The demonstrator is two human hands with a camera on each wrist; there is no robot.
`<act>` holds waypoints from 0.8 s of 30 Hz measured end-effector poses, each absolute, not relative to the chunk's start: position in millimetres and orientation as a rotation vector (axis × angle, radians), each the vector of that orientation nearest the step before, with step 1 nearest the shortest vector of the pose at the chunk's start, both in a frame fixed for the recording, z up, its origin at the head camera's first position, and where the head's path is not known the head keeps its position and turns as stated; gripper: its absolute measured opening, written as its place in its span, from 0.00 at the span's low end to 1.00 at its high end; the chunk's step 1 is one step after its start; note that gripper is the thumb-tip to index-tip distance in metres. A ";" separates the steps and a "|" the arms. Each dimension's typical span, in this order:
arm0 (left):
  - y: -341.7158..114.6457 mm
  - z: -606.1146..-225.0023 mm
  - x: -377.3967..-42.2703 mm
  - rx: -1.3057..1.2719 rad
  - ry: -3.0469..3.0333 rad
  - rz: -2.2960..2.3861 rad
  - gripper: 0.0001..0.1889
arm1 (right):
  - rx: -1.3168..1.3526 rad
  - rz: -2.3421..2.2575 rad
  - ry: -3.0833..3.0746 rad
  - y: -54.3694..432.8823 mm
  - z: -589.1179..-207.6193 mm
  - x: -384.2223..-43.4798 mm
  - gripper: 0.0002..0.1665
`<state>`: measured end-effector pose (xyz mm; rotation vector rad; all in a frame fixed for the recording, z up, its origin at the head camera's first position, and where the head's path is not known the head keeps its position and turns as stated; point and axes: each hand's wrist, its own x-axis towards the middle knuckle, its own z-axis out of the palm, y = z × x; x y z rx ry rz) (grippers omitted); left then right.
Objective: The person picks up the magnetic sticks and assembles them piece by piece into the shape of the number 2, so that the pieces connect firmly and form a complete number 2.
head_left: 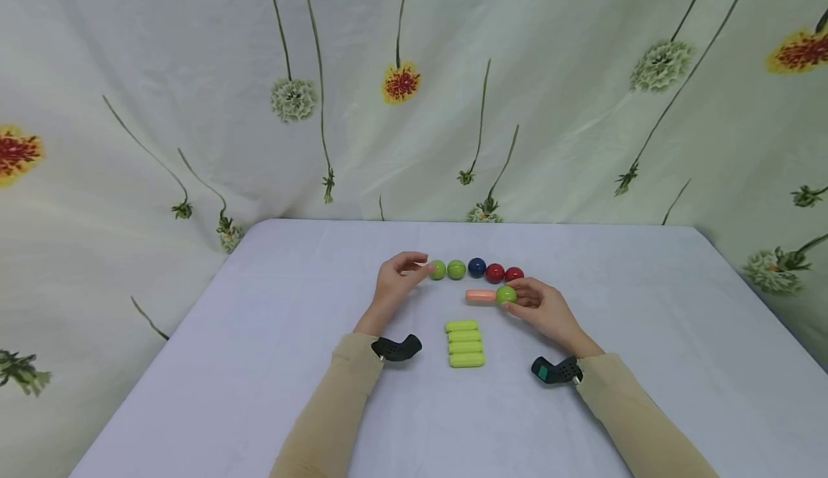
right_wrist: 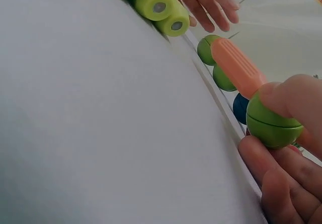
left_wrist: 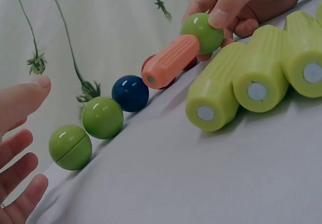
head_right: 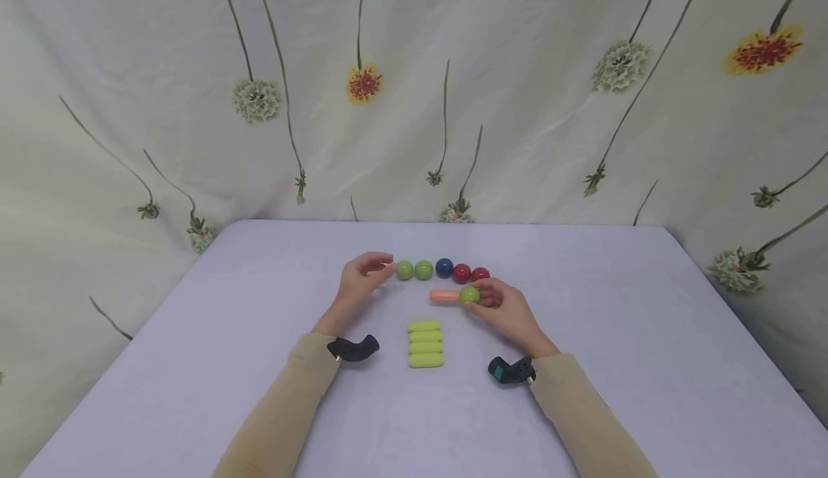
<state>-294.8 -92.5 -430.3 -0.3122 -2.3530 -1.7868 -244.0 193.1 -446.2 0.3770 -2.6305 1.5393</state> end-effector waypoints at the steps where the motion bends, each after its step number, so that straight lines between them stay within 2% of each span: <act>1: -91.2 -431.7 -295.7 -0.304 -2.365 -1.762 0.21 | 0.378 1.535 -2.630 193.2 -446.5 -244.0 0.27; 10: -86.8 -440.5 -299.9 -0.445 -2.462 -1.660 0.26 | 0.374 1.523 -2.630 192.3 -446.6 -243.2 0.26; 24: -85.2 -440.2 -295.7 -0.555 -2.584 -1.546 0.22 | 0.366 1.508 -2.645 191.9 -446.6 -243.2 0.26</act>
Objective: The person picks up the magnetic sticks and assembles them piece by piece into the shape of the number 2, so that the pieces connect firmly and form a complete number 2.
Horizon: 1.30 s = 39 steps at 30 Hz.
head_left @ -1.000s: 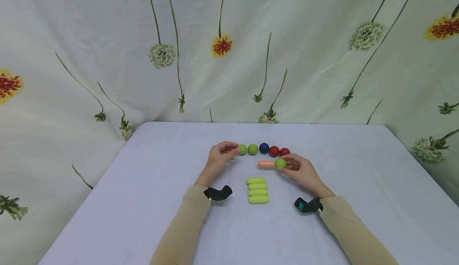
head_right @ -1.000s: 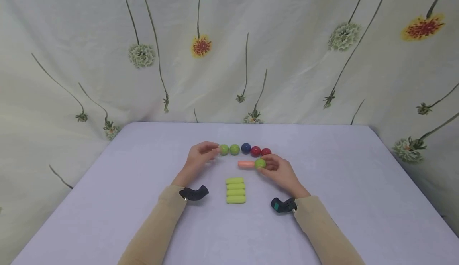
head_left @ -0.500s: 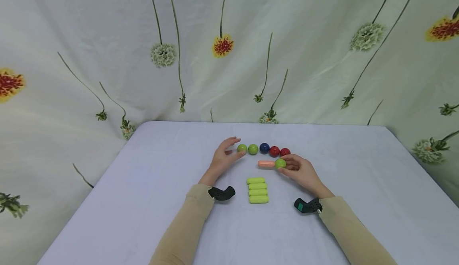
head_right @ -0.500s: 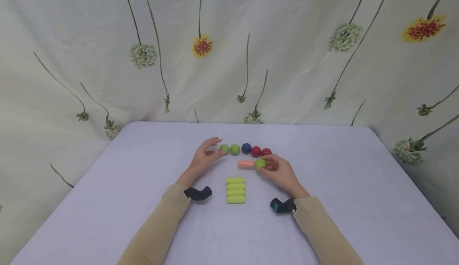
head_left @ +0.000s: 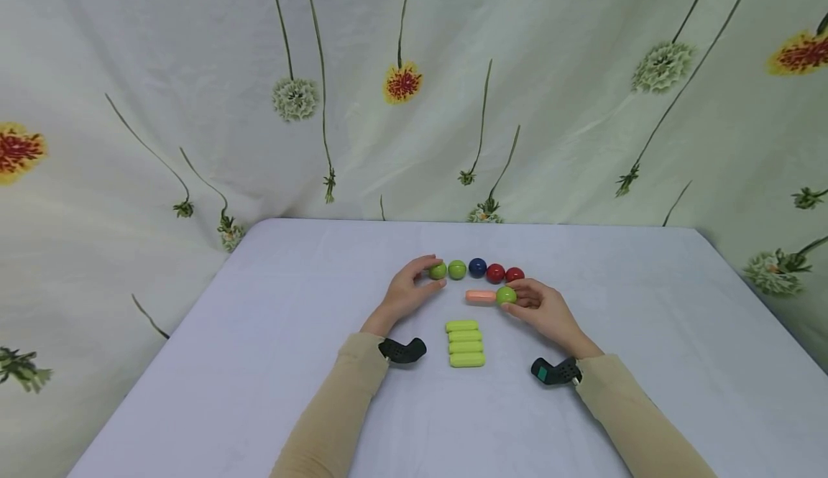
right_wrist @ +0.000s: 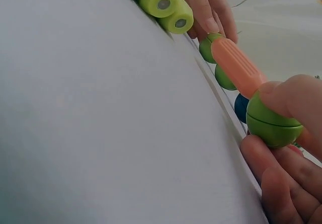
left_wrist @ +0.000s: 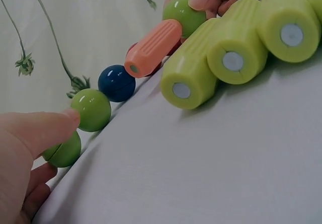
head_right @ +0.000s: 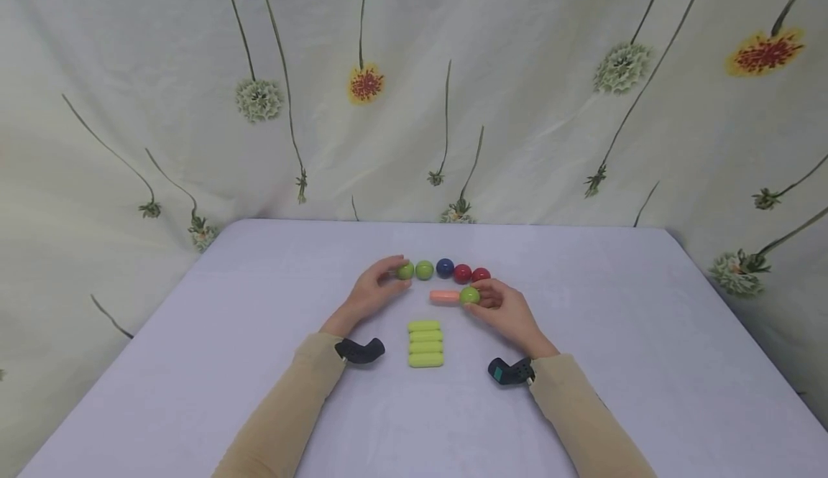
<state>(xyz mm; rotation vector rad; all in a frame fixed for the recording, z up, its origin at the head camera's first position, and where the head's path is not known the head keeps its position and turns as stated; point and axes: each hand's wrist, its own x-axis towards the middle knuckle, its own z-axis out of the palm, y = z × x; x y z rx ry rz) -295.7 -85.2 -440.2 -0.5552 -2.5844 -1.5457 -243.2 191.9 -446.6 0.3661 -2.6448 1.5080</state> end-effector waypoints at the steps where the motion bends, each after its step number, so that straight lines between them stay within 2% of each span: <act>1: -84.9 -440.5 -295.5 -0.558 -2.580 -1.534 0.22 | 0.363 1.507 -2.645 192.0 -446.8 -243.2 0.26; 14: -83.6 -446.1 -299.2 -0.562 -2.492 -1.402 0.12 | 0.360 1.511 -2.654 192.2 -444.8 -243.1 0.27; 23: -83.2 -446.4 -297.1 -0.544 -2.533 -1.361 0.18 | 0.359 1.505 -2.656 192.1 -445.4 -242.9 0.27; 39: -82.2 -442.8 -291.3 -0.477 -2.500 -1.482 0.18 | 0.370 1.521 -2.640 192.5 -445.4 -242.2 0.26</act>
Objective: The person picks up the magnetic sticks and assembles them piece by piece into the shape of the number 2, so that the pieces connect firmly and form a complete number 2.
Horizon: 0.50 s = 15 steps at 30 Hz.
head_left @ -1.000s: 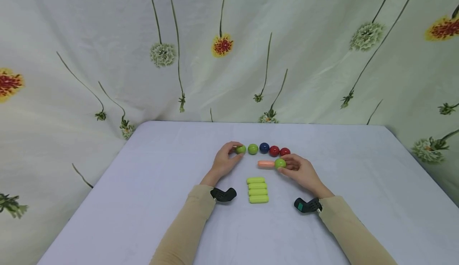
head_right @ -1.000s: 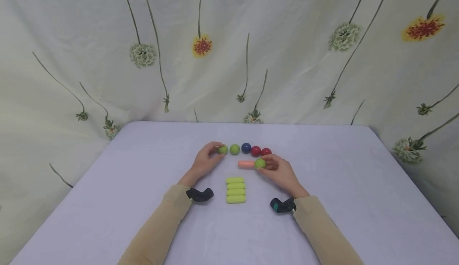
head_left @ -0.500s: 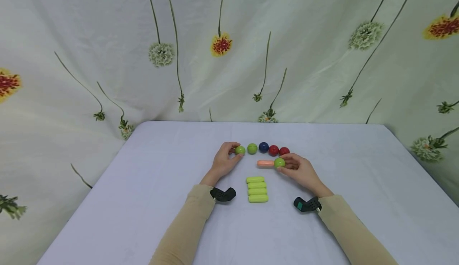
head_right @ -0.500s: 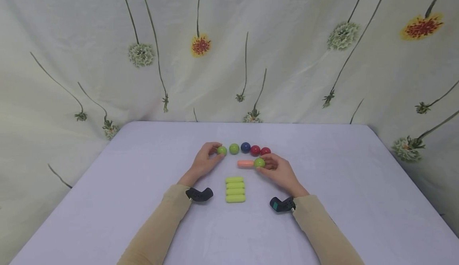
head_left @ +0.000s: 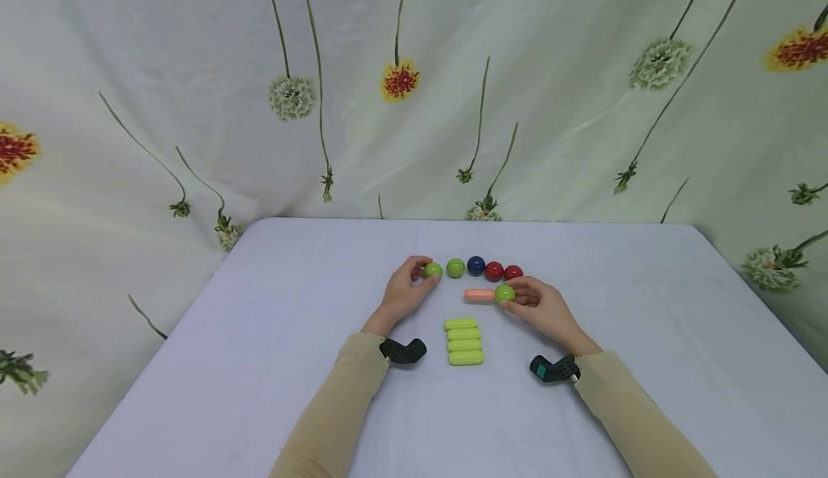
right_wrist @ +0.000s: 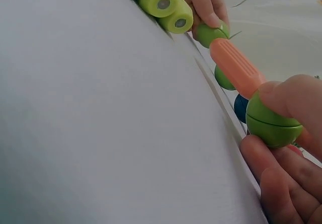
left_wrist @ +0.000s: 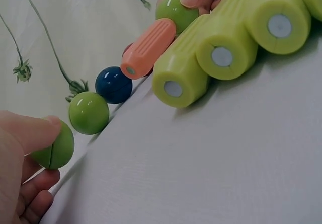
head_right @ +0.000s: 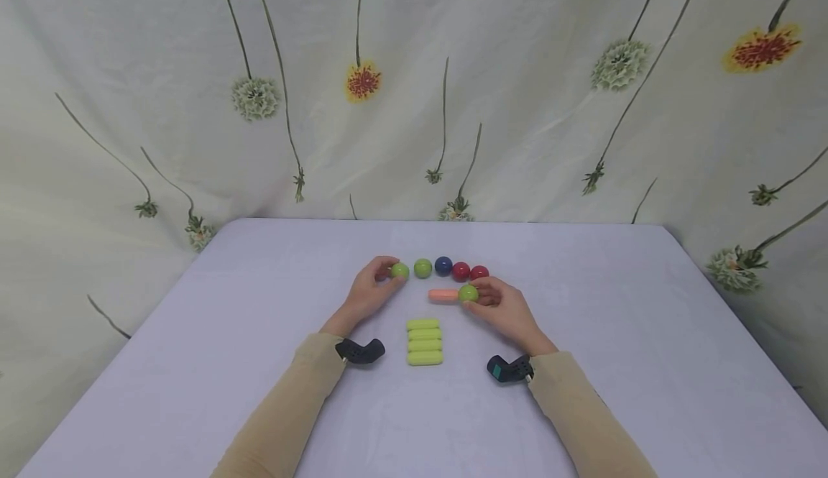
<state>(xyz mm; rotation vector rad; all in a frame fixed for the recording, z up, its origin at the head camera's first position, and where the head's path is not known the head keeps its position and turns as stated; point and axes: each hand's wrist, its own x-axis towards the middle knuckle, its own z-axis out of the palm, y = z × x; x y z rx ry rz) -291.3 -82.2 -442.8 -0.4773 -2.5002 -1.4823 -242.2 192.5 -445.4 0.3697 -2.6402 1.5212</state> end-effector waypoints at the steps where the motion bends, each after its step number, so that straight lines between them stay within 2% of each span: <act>1: -82.3 -442.5 -291.1 -0.472 -2.485 -1.509 0.18 | 0.370 1.522 -2.639 192.6 -445.4 -242.2 0.26; 15: -81.1 -437.3 -288.8 -0.373 -2.471 -1.742 0.19 | 0.365 1.540 -2.626 190.3 -440.4 -239.8 0.26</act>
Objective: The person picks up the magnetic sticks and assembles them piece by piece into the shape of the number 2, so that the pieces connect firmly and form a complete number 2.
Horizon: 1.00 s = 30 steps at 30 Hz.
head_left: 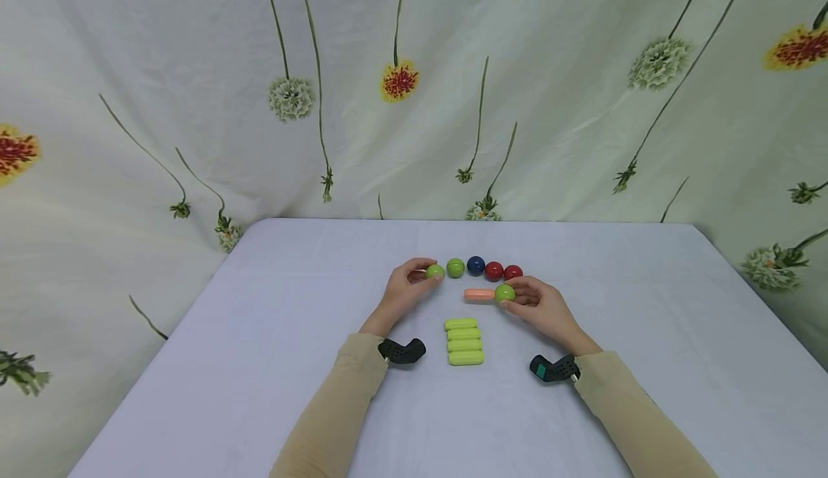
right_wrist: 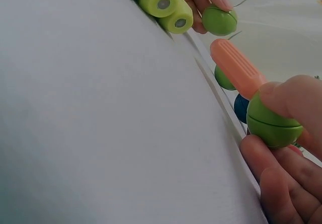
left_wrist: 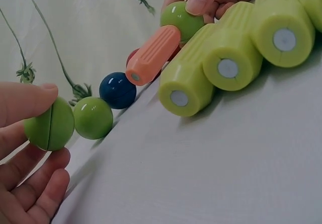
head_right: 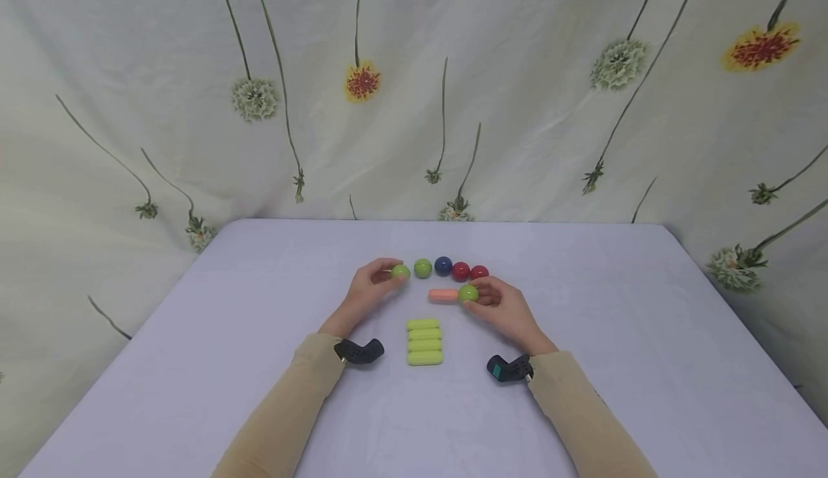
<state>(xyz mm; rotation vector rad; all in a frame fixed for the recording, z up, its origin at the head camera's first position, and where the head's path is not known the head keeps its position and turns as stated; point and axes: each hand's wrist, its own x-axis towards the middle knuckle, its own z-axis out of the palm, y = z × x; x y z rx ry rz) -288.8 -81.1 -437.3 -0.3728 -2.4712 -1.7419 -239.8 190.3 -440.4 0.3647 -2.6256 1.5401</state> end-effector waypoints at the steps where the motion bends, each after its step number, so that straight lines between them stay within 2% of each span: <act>1: -81.0 -436.7 -288.6 -0.363 -2.484 -1.752 0.19 | 0.364 1.538 -2.627 190.3 -440.5 -239.9 0.26; 18: -80.7 -435.3 -286.9 -0.491 -2.570 -1.870 0.21 | 0.353 1.529 -2.635 191.1 -442.1 -240.3 0.26; 30: -75.9 -435.7 -283.5 -0.606 -2.544 -1.918 0.18 | 0.358 1.517 -2.632 191.1 -441.9 -240.5 0.25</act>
